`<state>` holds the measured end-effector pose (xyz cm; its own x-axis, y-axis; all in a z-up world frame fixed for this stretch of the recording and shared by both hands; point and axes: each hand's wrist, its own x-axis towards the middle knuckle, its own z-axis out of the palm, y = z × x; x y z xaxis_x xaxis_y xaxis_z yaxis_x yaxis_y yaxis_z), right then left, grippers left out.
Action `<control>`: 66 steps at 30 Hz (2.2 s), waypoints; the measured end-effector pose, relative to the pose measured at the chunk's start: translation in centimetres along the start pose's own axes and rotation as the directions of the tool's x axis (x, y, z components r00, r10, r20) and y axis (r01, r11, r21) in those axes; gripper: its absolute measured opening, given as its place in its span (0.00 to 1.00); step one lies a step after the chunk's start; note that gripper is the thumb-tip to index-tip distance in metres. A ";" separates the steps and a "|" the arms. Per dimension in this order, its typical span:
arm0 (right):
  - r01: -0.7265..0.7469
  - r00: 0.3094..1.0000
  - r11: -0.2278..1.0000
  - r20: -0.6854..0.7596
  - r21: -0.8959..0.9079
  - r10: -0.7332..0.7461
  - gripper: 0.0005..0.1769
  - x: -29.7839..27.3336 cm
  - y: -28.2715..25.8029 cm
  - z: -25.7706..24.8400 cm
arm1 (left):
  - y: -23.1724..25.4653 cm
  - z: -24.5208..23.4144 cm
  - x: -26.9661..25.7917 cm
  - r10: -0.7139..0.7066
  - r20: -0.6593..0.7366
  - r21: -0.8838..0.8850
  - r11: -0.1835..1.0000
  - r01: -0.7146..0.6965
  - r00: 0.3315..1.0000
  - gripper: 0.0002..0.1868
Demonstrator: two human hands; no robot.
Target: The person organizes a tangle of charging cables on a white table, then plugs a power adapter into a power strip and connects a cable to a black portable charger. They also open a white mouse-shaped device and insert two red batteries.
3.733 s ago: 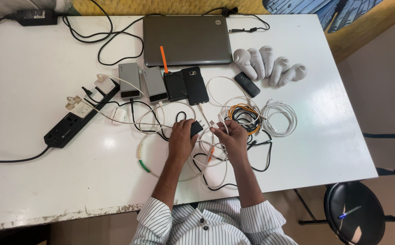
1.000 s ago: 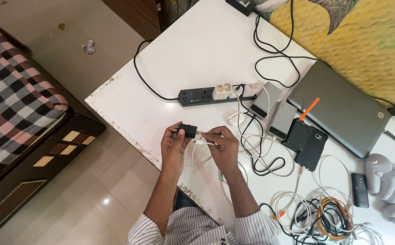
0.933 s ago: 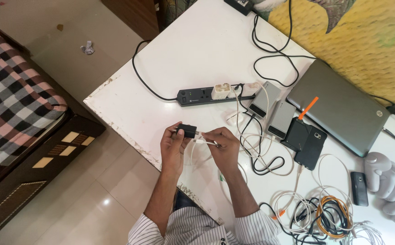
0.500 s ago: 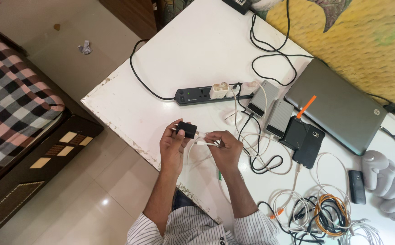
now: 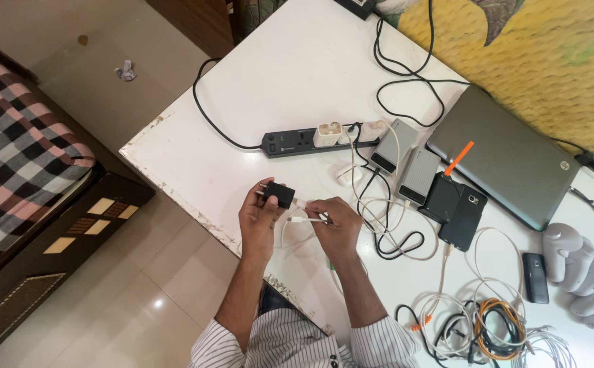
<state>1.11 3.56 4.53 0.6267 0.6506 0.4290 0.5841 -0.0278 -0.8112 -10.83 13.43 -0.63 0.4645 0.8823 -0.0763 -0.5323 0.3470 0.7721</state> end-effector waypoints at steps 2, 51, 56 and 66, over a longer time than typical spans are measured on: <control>0.030 1.000 0.999 0.008 0.014 -0.030 0.10 0.1 0.0 0.0 | -0.1 -0.1 0.0 -0.001 0.006 -0.016 1.000 0.001 1.000 0.24; -0.423 0.898 0.715 0.153 0.557 0.412 0.17 -1.1 4.4 1.0 | -0.6 1.8 -1.1 0.057 0.143 -0.069 0.996 -0.048 0.988 0.31; -0.505 0.858 0.655 0.245 0.562 0.451 0.13 -0.5 4.2 0.8 | -0.8 1.6 -1.3 0.064 0.178 -0.113 0.993 -0.045 0.982 0.27; -0.567 0.823 0.726 0.227 0.390 0.521 0.14 1.3 1.5 -0.1 | -1.4 1.3 0.2 0.056 0.126 0.030 0.998 -0.060 0.990 0.23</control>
<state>2.83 4.28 3.89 0.7026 0.6934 -0.1597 -0.1325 -0.0930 -0.9868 -9.06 12.72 -0.92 0.5195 0.8532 0.0473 -0.5380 0.2836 0.7938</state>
